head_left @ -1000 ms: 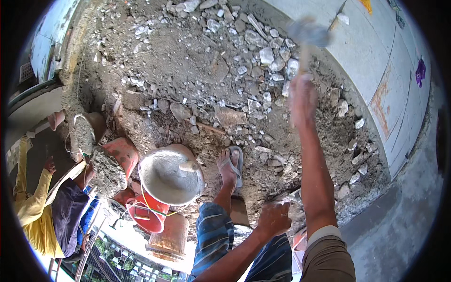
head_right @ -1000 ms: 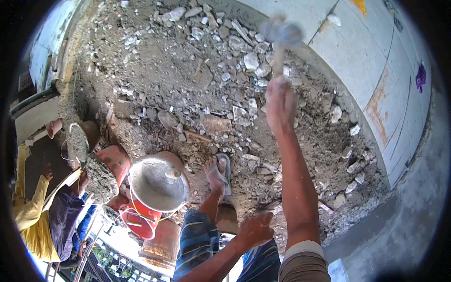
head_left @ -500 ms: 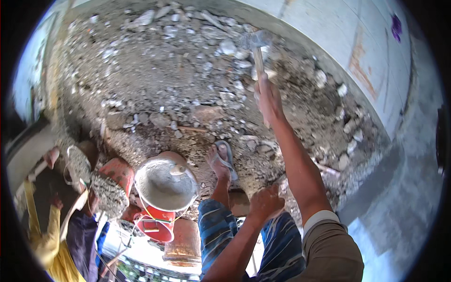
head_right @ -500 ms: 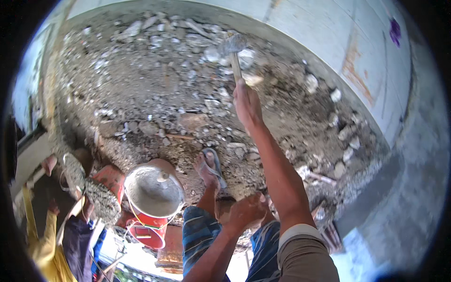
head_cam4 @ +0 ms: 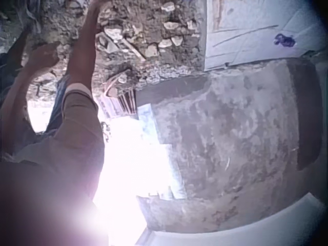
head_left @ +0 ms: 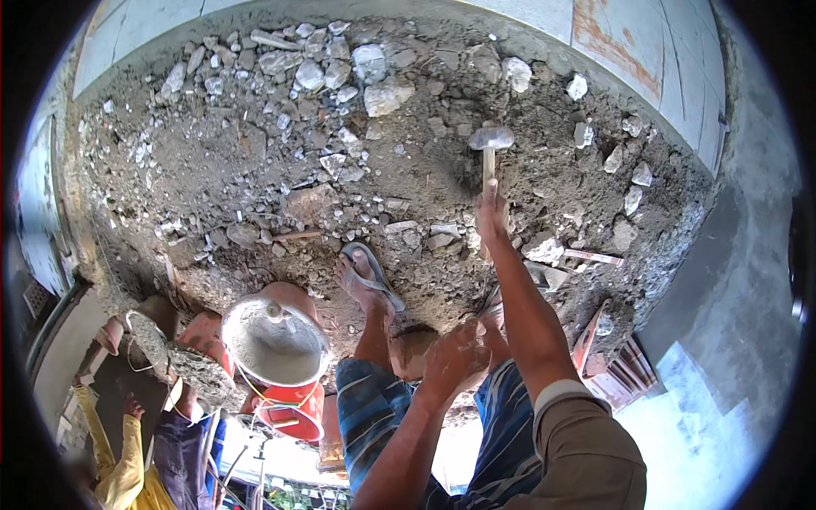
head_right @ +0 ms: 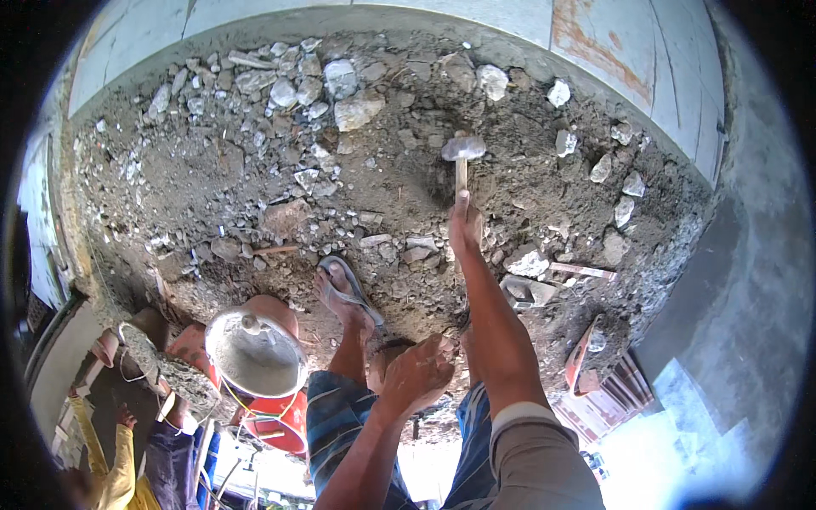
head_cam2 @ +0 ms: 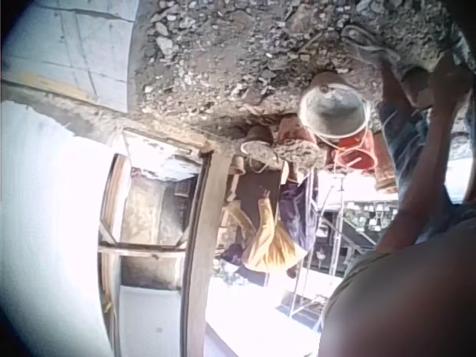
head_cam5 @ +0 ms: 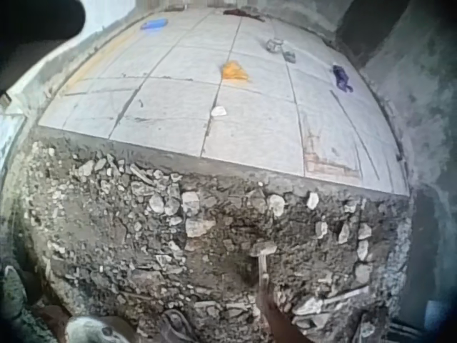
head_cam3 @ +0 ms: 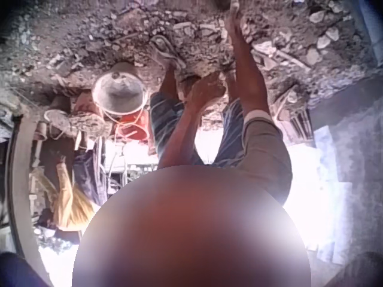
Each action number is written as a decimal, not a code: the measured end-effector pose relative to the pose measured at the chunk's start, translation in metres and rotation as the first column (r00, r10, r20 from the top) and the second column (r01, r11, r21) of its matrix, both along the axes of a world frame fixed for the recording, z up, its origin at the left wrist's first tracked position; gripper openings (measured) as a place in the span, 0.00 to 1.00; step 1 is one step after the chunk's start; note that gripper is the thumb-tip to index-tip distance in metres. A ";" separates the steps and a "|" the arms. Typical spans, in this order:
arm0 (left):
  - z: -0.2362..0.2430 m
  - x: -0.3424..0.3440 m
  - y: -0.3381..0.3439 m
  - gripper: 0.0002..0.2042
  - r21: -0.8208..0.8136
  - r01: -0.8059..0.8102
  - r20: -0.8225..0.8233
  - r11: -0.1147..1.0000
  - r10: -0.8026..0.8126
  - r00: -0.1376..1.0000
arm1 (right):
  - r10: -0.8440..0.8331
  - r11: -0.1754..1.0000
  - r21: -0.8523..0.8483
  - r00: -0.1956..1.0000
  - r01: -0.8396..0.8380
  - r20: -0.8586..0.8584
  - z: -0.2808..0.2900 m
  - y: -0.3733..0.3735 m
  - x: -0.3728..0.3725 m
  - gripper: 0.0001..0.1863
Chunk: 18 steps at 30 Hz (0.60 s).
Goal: Laying mortar and broken stones/tiles to create a finished floor surface at a renovation site.
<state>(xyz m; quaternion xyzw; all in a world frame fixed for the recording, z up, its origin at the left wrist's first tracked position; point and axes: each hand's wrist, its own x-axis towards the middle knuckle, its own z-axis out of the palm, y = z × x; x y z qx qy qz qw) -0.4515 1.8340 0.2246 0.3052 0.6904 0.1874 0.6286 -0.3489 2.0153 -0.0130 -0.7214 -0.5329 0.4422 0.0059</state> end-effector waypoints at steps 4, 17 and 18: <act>-0.016 0.017 -0.018 0.19 -0.024 0.065 -0.084 0.998 -0.066 0.994 | -0.210 0.977 -0.040 0.937 0.207 -0.280 0.058 -0.016 0.000 0.33; -0.046 0.012 0.008 0.12 -0.233 -0.851 -0.072 0.471 0.864 0.498 | 0.557 0.760 -0.040 0.682 -0.648 -0.473 0.147 -0.167 0.084 0.15; -0.041 0.001 0.001 0.12 -0.253 -0.831 -0.081 0.496 0.845 0.529 | 0.743 0.655 0.410 0.641 -0.635 -0.194 0.102 -0.189 0.134 0.15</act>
